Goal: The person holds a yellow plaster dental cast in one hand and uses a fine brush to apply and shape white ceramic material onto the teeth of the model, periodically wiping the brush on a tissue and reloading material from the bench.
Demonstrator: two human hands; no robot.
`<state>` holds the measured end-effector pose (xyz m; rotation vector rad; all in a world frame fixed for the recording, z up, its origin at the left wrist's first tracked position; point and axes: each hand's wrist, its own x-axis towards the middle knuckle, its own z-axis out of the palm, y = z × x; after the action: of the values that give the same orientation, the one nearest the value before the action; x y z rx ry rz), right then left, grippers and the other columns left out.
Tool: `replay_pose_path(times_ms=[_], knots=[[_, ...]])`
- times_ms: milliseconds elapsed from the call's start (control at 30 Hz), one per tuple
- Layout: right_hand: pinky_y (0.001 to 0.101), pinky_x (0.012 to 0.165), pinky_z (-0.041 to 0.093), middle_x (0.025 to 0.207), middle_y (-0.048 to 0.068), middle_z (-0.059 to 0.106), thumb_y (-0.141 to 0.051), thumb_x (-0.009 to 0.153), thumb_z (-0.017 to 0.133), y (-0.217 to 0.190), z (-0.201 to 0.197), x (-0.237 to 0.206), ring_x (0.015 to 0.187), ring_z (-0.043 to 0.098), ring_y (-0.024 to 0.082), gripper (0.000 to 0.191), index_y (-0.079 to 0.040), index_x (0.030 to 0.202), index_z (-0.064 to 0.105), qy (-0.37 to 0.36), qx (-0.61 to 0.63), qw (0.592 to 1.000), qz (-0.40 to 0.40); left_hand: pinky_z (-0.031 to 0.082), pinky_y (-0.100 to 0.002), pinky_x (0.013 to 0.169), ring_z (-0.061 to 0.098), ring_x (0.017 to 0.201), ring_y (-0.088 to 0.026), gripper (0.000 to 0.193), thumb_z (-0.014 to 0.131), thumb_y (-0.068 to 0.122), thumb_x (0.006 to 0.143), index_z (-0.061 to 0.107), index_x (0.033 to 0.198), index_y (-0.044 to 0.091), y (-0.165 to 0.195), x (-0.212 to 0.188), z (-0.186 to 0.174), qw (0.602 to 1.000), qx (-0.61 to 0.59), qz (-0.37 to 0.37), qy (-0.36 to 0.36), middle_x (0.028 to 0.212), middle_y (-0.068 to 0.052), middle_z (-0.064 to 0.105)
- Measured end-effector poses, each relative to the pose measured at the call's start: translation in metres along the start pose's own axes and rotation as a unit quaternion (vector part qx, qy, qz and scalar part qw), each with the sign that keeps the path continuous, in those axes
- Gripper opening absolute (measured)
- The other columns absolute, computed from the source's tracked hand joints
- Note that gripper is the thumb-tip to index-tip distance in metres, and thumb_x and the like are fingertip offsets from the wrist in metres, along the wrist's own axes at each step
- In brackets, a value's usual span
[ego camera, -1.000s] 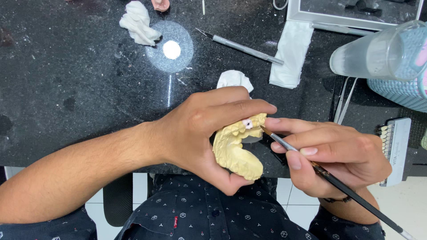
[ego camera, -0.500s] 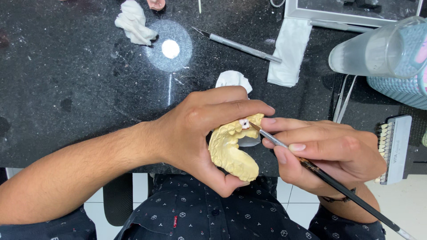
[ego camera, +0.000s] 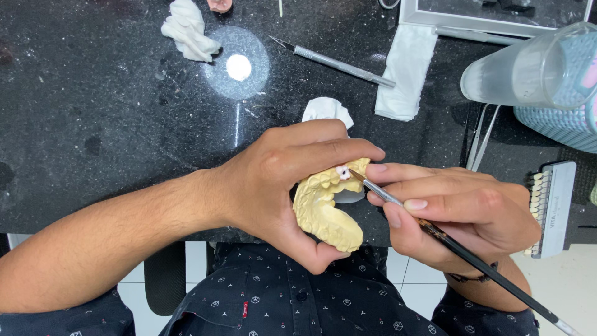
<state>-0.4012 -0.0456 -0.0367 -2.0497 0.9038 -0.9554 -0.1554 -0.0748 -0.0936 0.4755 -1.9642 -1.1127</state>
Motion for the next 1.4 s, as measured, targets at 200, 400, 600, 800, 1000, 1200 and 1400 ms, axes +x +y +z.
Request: replay_pose_path(times_ms=[200,400,600,800,1000,1200,1400], knots=[[0.0456,0.091,0.068,0.087,0.021,0.072,0.009,0.086,0.072,-0.001,0.002,0.002,0.099,0.078,0.035,0.028,0.001,0.105,0.053,0.008,0.016,1.0,0.003,0.054,-0.023,0.067,0.064,0.08,-0.013,0.071,0.088,0.035,0.077,0.06,0.132,-0.001,0.001,-0.001,-0.002,1.0,0.001,0.001,0.001,0.098,-0.005,0.059],[0.043,0.089,0.067,0.089,0.022,0.072,0.009,0.087,0.071,-0.003,0.0,0.004,0.101,0.077,0.036,0.028,0.001,0.106,0.052,-0.003,0.003,1.0,0.006,0.054,-0.024,0.065,0.064,0.079,-0.013,0.073,0.088,0.034,0.075,0.06,0.133,0.0,0.001,0.0,-0.002,1.0,-0.001,-0.005,-0.002,0.097,-0.005,0.059],[0.0444,0.089,0.067,0.088,0.022,0.072,0.01,0.085,0.072,0.001,-0.001,0.003,0.1,0.077,0.037,0.029,0.002,0.106,0.052,-0.011,0.001,1.0,-0.008,0.053,-0.024,0.066,0.063,0.079,-0.013,0.071,0.088,0.034,0.075,0.06,0.131,0.0,0.001,-0.001,-0.003,1.0,0.002,-0.004,-0.001,0.096,-0.005,0.059],[0.0446,0.087,0.067,0.085,0.021,0.072,0.01,0.084,0.071,0.004,-0.002,0.004,0.098,0.077,0.037,0.03,0.004,0.106,0.052,-0.01,0.029,0.999,-0.01,0.053,-0.025,0.066,0.063,0.078,-0.013,0.071,0.088,0.034,0.075,0.06,0.131,0.0,0.002,0.0,-0.004,1.0,0.002,-0.008,-0.005,0.096,-0.004,0.059],[0.045,0.091,0.067,0.088,0.022,0.072,0.009,0.086,0.072,0.001,0.0,0.002,0.099,0.077,0.035,0.027,0.002,0.106,0.055,0.002,0.008,1.0,-0.001,0.054,-0.024,0.066,0.063,0.079,-0.013,0.071,0.088,0.034,0.075,0.06,0.131,0.0,0.002,0.0,-0.004,1.0,-0.002,-0.006,-0.004,0.097,-0.004,0.059],[0.046,0.091,0.066,0.089,0.021,0.072,0.01,0.085,0.072,0.005,-0.004,0.003,0.101,0.077,0.036,0.032,0.002,0.11,0.053,-0.021,0.015,1.0,-0.017,0.053,-0.024,0.066,0.063,0.079,-0.013,0.073,0.089,0.034,0.075,0.06,0.134,0.001,0.001,0.0,-0.003,1.0,0.0,-0.007,-0.004,0.096,-0.004,0.059],[0.0464,0.09,0.066,0.089,0.021,0.072,0.01,0.084,0.072,0.012,-0.006,0.005,0.1,0.076,0.036,0.035,0.003,0.111,0.051,-0.038,0.029,0.998,-0.046,0.053,-0.025,0.066,0.063,0.079,-0.013,0.07,0.088,0.034,0.076,0.06,0.131,0.001,0.002,-0.001,-0.004,1.0,0.005,-0.005,-0.001,0.096,-0.004,0.059]])
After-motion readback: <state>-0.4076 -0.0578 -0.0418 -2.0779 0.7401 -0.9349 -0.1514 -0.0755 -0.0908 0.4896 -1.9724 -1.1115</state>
